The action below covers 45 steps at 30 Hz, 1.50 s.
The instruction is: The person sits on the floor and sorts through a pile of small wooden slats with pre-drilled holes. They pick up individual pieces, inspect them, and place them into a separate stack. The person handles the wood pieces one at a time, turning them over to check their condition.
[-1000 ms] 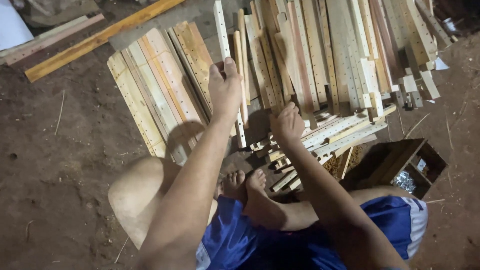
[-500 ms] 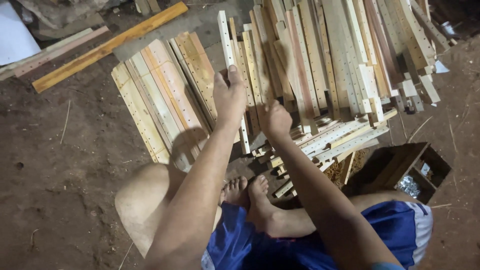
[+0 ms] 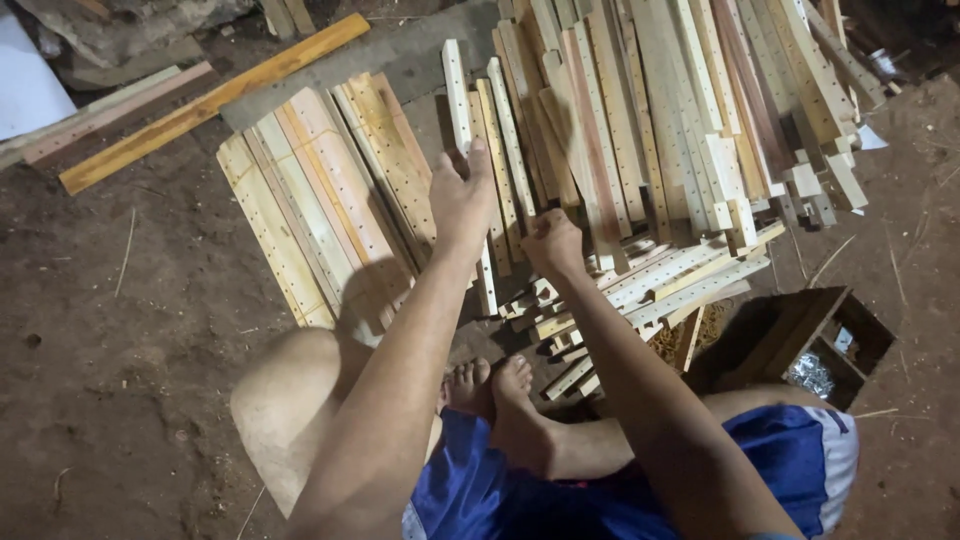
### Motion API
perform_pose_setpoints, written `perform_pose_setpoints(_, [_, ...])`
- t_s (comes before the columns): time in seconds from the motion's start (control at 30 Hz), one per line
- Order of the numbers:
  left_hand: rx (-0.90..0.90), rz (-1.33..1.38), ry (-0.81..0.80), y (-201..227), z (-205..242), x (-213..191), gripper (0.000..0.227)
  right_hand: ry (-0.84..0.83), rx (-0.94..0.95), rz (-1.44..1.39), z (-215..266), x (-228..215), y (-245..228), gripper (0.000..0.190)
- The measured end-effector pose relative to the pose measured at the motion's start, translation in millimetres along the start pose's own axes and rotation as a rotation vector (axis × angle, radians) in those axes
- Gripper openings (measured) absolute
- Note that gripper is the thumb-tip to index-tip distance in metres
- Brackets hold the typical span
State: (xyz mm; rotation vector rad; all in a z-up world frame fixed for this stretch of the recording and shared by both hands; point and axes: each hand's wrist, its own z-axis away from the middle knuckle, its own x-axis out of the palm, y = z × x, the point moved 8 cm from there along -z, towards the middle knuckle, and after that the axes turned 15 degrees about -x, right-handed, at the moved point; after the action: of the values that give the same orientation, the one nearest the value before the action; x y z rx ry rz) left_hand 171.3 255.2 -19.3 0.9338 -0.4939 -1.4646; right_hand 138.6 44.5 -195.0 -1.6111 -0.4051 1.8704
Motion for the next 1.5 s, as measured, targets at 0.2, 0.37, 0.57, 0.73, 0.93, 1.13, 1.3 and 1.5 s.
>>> perform_pose_setpoints(0.2, [-0.039,-0.039,0.037,27.4,57.3,-7.8,0.072,-0.072,-0.018,0.024,2.0,-4.9,-6.0,0.047])
perform_pose_setpoints(0.37, [-0.009,0.096,0.007,3.5,8.3,12.5,0.067,-0.009,-0.160,-0.254,38.7,-52.8,-60.8,0.035])
perform_pose_setpoints(0.57, [-0.027,0.042,0.019,-16.5,-23.3,20.3,0.072,0.043,-0.265,-0.631,126.8,-102.2,-113.4,0.015])
perform_pose_setpoints(0.73, [-0.026,0.008,-0.015,-2.0,9.6,15.6,0.085,0.048,-0.434,-0.523,164.9,-106.7,-110.7,0.016])
perform_pose_setpoints(0.93, [-0.021,0.086,-0.076,-8.0,15.8,18.9,0.091,-0.105,-0.271,-0.874,175.8,-102.1,-127.7,0.045])
perform_pose_setpoints(1.13, [-0.004,0.235,-0.205,-14.3,17.4,33.6,0.059,-0.342,-0.093,-1.021,162.2,-66.6,-113.9,0.051])
perform_pose_setpoints(1.3, [-0.097,0.370,-0.377,-9.4,35.7,47.9,0.062,-0.337,-0.072,-1.067,157.4,-62.1,-102.4,0.044])
perform_pose_setpoints(1.5, [-0.097,0.346,-0.450,-12.5,39.7,73.1,0.056,-0.253,-0.032,-1.198,160.1,-61.2,-77.8,0.037])
